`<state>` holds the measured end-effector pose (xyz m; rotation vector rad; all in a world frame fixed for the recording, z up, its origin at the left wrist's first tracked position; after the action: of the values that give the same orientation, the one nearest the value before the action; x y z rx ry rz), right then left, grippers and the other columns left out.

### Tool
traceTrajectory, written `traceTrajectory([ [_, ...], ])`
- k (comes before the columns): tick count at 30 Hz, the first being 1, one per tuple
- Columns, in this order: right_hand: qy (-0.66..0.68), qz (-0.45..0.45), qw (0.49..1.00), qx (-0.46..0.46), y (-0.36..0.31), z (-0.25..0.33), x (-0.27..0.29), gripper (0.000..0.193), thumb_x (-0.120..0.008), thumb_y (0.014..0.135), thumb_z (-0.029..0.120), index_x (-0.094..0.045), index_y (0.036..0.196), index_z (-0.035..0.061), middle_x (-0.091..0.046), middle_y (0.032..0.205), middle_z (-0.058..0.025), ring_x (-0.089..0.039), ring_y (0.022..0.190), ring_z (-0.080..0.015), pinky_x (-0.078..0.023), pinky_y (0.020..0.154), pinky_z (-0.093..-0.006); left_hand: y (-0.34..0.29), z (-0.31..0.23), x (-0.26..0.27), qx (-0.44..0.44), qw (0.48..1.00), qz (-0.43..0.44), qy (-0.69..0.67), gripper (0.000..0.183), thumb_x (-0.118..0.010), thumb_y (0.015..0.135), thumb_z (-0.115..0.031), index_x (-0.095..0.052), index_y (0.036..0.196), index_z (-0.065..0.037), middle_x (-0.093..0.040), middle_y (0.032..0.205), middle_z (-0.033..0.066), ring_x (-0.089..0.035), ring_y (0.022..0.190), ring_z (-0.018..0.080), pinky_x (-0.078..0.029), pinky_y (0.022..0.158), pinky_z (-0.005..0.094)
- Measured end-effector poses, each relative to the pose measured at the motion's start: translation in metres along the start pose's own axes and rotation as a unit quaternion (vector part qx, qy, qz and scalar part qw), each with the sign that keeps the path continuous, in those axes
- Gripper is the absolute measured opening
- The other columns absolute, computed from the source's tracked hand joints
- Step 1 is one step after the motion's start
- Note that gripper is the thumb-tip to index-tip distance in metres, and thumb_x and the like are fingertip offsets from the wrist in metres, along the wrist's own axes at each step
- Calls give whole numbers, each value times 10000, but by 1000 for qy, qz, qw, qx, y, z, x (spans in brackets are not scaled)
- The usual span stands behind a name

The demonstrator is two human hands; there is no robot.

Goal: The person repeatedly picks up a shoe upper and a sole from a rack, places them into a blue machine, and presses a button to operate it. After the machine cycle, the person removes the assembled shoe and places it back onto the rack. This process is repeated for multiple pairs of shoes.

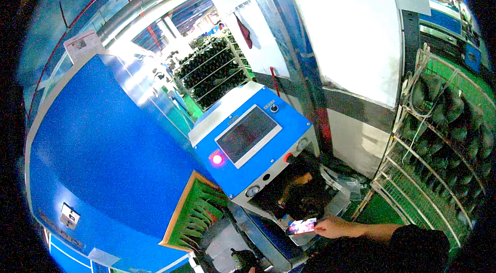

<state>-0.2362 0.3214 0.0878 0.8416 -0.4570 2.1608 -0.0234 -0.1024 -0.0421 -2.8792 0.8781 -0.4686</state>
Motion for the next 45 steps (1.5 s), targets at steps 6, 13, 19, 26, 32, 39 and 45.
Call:
traceTrajectory([
  [6, 51, -55, 994, -78, -36, -34, 7, 306, -572, 943, 336, -697, 1043, 75, -699, 846, -167, -695, 756, -350, -542, 677, -456, -31, -60, -15, -71, 993, -73, 57, 698, -893, 672, -155, -559, 1215, 132, -653, 1159, 226, -605, 1024, 315, -478, 955, 416],
  [13, 60, -16, 996, -57, -53, -36, 4, 299, -551, 950, 327, -648, 920, 45, -686, 818, -177, -676, 735, -377, -527, 661, -473, -34, -41, -22, 36, 987, -21, -157, 575, -833, 781, -254, -613, 1173, 103, -652, 1160, 248, -598, 1069, 325, -466, 973, 436],
  [19, 53, 22, 998, -34, -45, -46, -13, 322, -569, 951, 347, -673, 1076, 69, -704, 812, -139, -705, 773, -322, -548, 696, -420, -56, -76, -54, 95, 976, 48, -188, 586, -802, 805, -290, -603, 1192, 103, -646, 1175, 252, -594, 1084, 332, -461, 981, 439],
  [26, 325, 189, 922, 94, -23, 36, -27, 999, -710, 910, 378, -24, 1570, 76, -246, 1561, -244, -445, 1340, -333, -459, 1041, -427, -83, -156, -103, 75, 946, 157, -274, 603, -766, 834, -331, -591, 1214, 104, -638, 1192, 257, -588, 1101, 341, -455, 990, 441],
  [32, 225, 143, 934, 240, 12, 157, 32, 1369, -811, 758, 541, 175, 1533, -6, 25, 1605, -312, -105, 1495, -408, -166, 1209, -473, -114, -240, -138, 74, 882, 237, -400, 621, -735, 858, -366, -581, 1233, 104, -632, 1207, 261, -584, 1116, 348, -450, 998, 444],
  [39, 512, 53, 848, 124, 21, 137, 94, 1266, -843, 776, 188, 129, 1585, 152, -123, 1624, -181, -166, 1492, -287, -171, 1207, -416, -176, -184, -138, 167, 716, 310, -603, 644, -699, 887, -407, -569, 1255, 104, -625, 1224, 266, -579, 1134, 357, -444, 1007, 447],
  [45, 442, -66, 894, 36, -1, 57, 92, 1207, -850, 752, 117, 19, 1586, 41, -206, 1614, -119, -271, 1447, -224, -255, 1184, -372, -201, -243, -186, 151, 829, 300, -447, 569, -518, 993, -488, -455, 1466, -177, -613, 1234, 94, -624, 1031, 289, -529, 878, 466],
])
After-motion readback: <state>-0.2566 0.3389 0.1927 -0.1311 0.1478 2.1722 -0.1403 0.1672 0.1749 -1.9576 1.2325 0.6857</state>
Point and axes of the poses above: each hand's wrist, its own y-axis towards the middle knuckle, its own x-axis out of the back of the hand, z = x × y, the point moved 8 cm from there along y, towards the middle knuckle
